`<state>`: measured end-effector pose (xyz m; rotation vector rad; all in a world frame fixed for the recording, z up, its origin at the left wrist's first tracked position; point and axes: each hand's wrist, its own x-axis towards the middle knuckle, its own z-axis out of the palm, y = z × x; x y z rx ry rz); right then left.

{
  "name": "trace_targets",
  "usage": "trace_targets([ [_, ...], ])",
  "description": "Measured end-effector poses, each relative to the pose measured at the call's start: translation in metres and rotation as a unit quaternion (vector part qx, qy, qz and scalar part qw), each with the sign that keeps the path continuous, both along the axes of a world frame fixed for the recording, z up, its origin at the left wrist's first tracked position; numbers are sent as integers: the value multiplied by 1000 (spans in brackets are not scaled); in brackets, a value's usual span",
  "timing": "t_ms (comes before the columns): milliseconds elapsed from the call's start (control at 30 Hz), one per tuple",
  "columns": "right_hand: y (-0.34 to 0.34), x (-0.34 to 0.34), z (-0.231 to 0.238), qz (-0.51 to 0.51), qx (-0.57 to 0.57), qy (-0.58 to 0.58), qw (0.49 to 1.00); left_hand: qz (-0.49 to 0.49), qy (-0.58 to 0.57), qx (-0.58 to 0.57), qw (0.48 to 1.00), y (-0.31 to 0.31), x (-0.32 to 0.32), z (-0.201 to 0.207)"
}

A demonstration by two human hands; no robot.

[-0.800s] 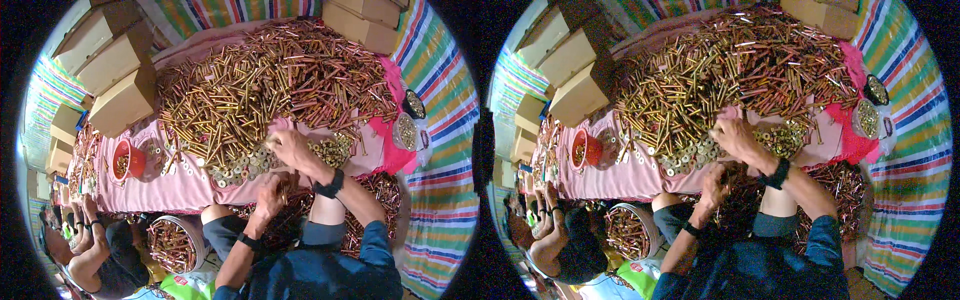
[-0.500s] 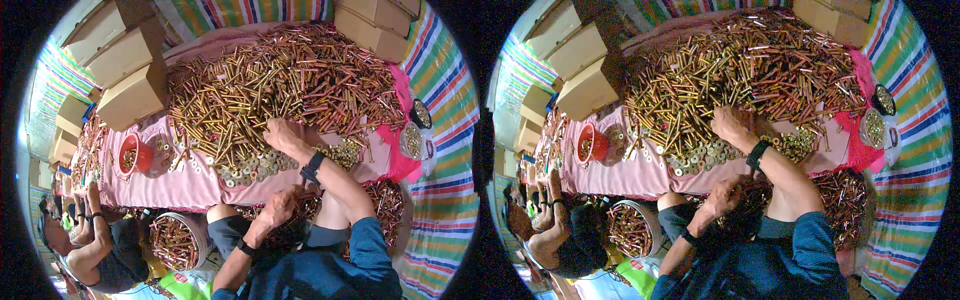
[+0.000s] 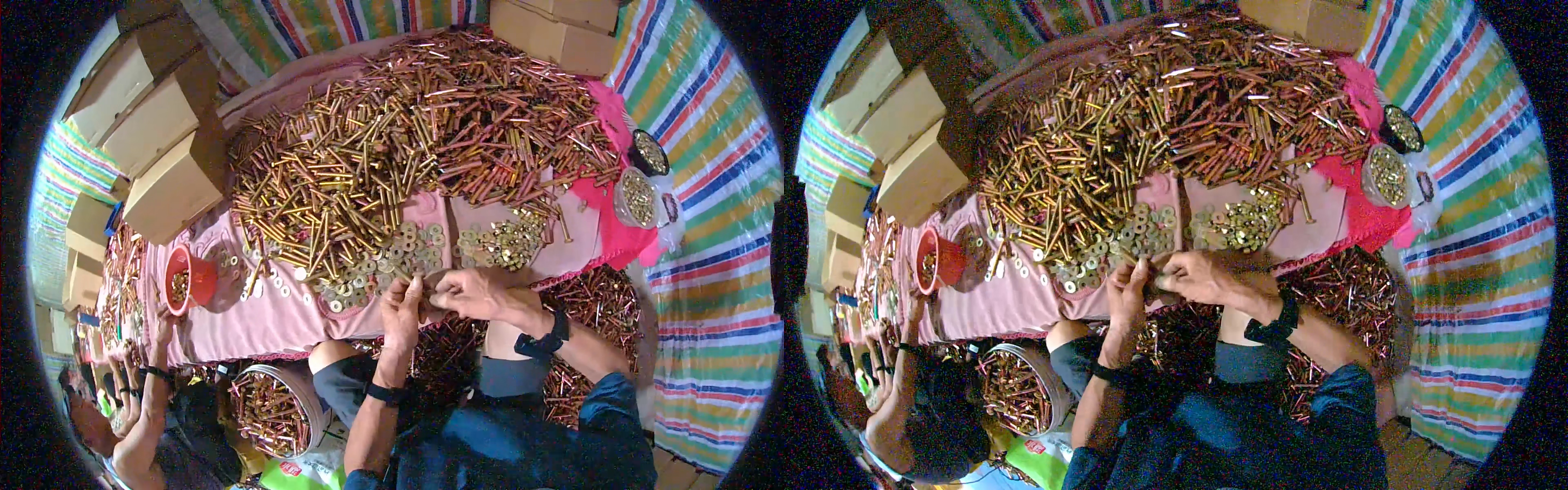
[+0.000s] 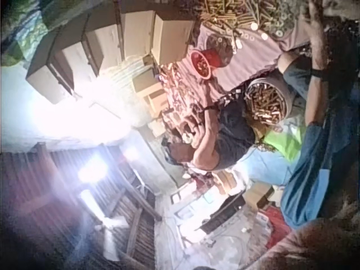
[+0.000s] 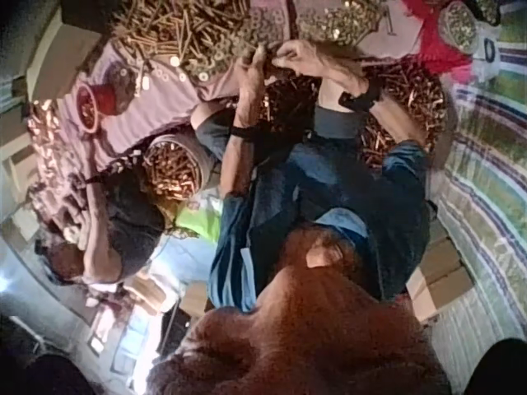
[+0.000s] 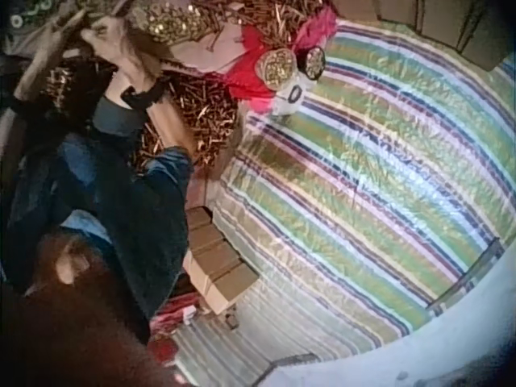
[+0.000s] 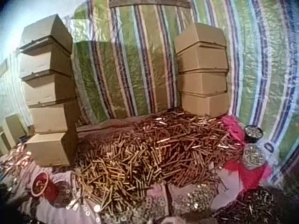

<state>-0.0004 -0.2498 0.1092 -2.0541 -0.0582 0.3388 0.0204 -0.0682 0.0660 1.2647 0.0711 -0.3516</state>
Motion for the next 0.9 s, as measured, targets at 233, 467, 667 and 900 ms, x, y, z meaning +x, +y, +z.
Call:
trace_targets([
  [233, -75, 31, -6, -172, -163, -162, 958, 75, -173, 72, 979, -21, 2, 1],
  [467, -75, 25, -25, -58, -281, -197, 937, 71, -292, 235, 924, -17, 7, -29],
  [667, -91, 25, -42, -74, -247, -261, 930, 73, -314, 265, 909, -22, 9, -27],
  [900, -95, 39, -12, -119, -274, -215, 930, 70, -356, 299, 883, -18, 9, -25],
])
